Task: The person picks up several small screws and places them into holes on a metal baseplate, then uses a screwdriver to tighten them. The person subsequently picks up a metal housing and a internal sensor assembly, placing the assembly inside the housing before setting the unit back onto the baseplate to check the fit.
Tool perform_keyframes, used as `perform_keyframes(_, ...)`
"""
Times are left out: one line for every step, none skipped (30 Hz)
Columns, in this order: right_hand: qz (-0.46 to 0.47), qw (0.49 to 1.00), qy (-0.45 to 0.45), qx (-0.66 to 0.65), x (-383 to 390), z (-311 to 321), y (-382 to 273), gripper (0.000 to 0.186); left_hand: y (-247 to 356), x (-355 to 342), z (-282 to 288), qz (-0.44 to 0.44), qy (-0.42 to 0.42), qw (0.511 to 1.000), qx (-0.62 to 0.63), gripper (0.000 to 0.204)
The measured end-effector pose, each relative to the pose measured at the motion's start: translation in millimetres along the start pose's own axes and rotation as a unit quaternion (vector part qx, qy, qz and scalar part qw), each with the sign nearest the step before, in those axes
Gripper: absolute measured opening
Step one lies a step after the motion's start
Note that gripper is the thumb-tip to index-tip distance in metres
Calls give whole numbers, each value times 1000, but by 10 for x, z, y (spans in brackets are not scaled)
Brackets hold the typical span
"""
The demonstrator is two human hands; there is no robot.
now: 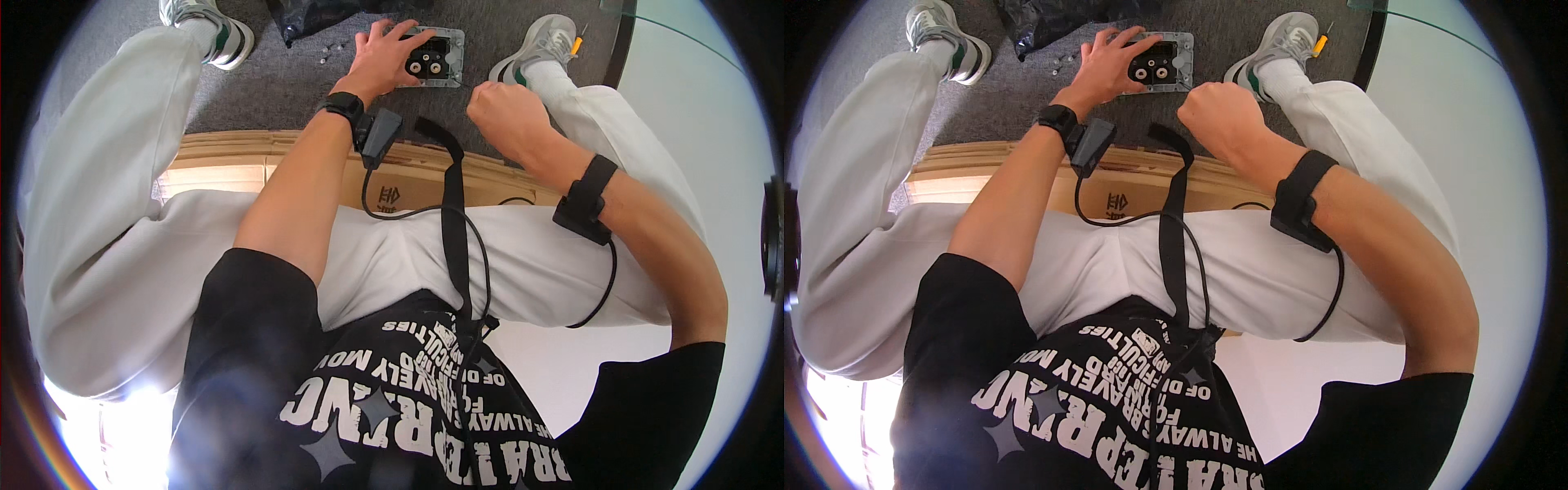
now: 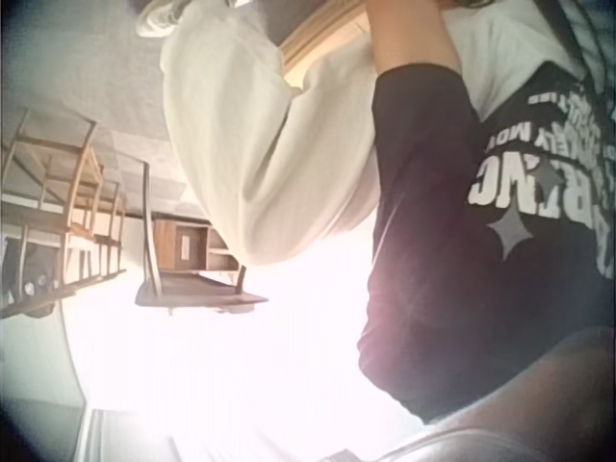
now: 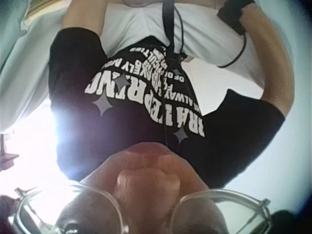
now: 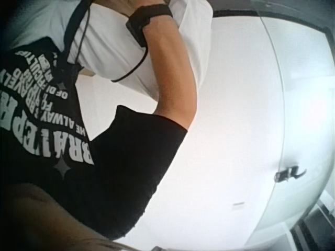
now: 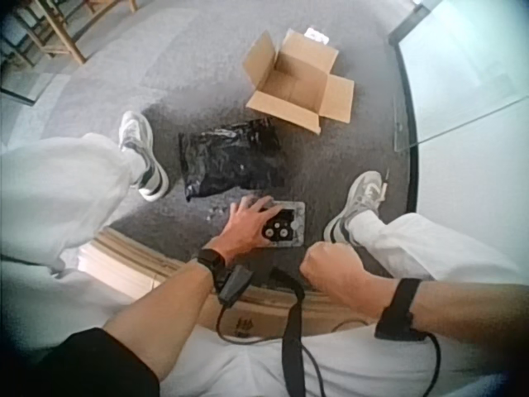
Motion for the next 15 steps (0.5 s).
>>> perform_keyframes(-1, 1000, 1, 1, -4, 4, 9, 7, -1, -6, -1, -1, 2, 1000, 0, 94)
perform_keyframes(2, 1000, 0, 4, -11, 9, 19, 7, -5, -14, -2, 2, 3, 1000, 3, 95)
perform_keyframes(3, 1000, -2, 7, -5, 24, 23, 7, 5, -23, 6, 4, 4, 1000, 8, 97)
perform_keyframes(2, 1000, -2, 8, 0, 35, 15, 7, 13, -22, 15, 3, 5, 1000, 9, 97)
perform_keyframes(7, 1000, -8, 10, 2, 37, -7, 7, 15, -12, 16, 6, -3, 1000, 10, 98)
perform_keyframes(14, 1000, -12, 11, -4, 34, -28, 7, -4, -1, 9, 10, -11, 1000, 9, 99)
perform_keyframes(14, 1000, -10, 12, -7, 41, -30, 7, -15, -2, 11, 10, -9, 1000, 7, 99)
perform_keyframes(13, 1000, -11, 24, -11, 45, -27, 7, -24, -5, 15, 9, -5, 1000, 9, 99)
perform_keyframes(10, 999, -14, 36, -3, 35, -5, 6, -5, -24, 26, 6, -1, 1000, 13, 99)
perform_keyframes(8, 999, -14, 36, -1, 23, 6, 6, 8, -29, 36, 4, 0, 1000, 13, 99)
perform_keyframes(23, 999, -5, 42, -4, 16, -8, 6, 12, -26, 41, 6, -5, 1000, 10, 97)
perform_keyframes(38, 998, 4, 47, 2, 0, -23, 5, 15, -23, 53, 7, -10, 1000, 6, 96)
perform_keyframes(36, 998, 4, 47, 6, -21, -11, 5, 18, -42, 72, 5, -10, 1000, 7, 96)
perform_keyframes(93, 987, 18, 128, 14, -34, -53, 5, 30, -71, 87, -6, -13, 1000, 2, 95)
perform_keyframes(149, 966, 31, 207, 31, -48, -98, 5, 51, -91, 92, -17, -17, 1000, -2, 95)
Point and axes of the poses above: each hand's wrist, its own x-axis away from the middle knuckle, its own z-axis out of the back of the hand, y = z × x, the point moved 5 cm from there along -x, towards the middle knuckle, and after that the axes turned 7 degrees about -x, right-handed, at the moved point
